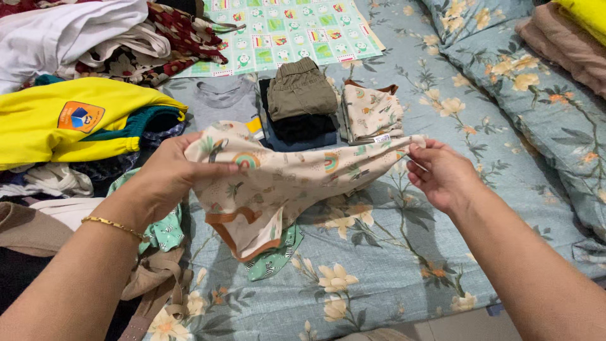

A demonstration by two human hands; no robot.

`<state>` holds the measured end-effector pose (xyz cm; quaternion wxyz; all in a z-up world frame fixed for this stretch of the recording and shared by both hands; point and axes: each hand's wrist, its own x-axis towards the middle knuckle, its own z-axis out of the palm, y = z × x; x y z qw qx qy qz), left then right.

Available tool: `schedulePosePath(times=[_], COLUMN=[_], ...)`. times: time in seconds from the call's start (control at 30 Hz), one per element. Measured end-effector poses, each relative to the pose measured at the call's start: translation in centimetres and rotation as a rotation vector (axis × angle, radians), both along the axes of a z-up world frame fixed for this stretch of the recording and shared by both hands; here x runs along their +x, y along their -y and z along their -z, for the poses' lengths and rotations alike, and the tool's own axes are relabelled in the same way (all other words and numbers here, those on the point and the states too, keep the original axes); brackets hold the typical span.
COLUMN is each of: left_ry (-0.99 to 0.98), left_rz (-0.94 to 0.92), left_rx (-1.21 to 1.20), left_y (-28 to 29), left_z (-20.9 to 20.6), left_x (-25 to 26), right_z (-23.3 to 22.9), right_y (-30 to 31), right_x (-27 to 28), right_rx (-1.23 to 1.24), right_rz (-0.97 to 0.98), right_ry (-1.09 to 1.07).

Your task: The person folds several items of clothing on a bed, including denim shorts, a red t-shirt, a black garment, a striped shirt, and patterned children's pajamas.

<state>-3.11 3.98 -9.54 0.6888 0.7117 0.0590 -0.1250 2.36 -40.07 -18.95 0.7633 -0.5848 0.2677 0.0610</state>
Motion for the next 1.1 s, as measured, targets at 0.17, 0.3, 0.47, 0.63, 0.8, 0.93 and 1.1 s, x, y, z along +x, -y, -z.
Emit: schedulePosePath(times=[0.17,0.3,0.47,0.63,0.8,0.93,1.1], left_ry=[0.06,0.112,0.242,0.567,0.735,0.938,0.908], left_rz=[-0.172,-0.134,-0.092,-0.03,-0.048,-0.044,-0.071], left_rx=[-0.317,-0.406,-0.389,-0.21,-0.13,0.114,-0.006], left_y=[-0.2,-1.1,-1.5,-1.0,0.5,-0.9,-3.0], left_z=[-0.8,-2.1,-3.8,-5.8,-8.6,-9.5,-9.9], left_x=[0.7,1.1,1.7,1.5,1.2,1.9,2.7], right_z=[-2.4,-3.6,-5.0,-6.3,-7.3,-8.5,-10.6], right_y=[-1.2,-1.3,-2.1,-2.9,-3.4,-2.3,-1.2], right_x=[-0.1,0.6,0.6,-0.8,-1.0,-0.6,-1.9], right_rx=[-0.234,-0.266,-0.242,-0.526,-0.639,-0.153,0.542], right_rz=[0.047,0.015,-0.005,0.022,0.023,-0.087,-0.361], right_ry=[0.292,0.477,0.482,0.454,0.359,0.387,0.572])
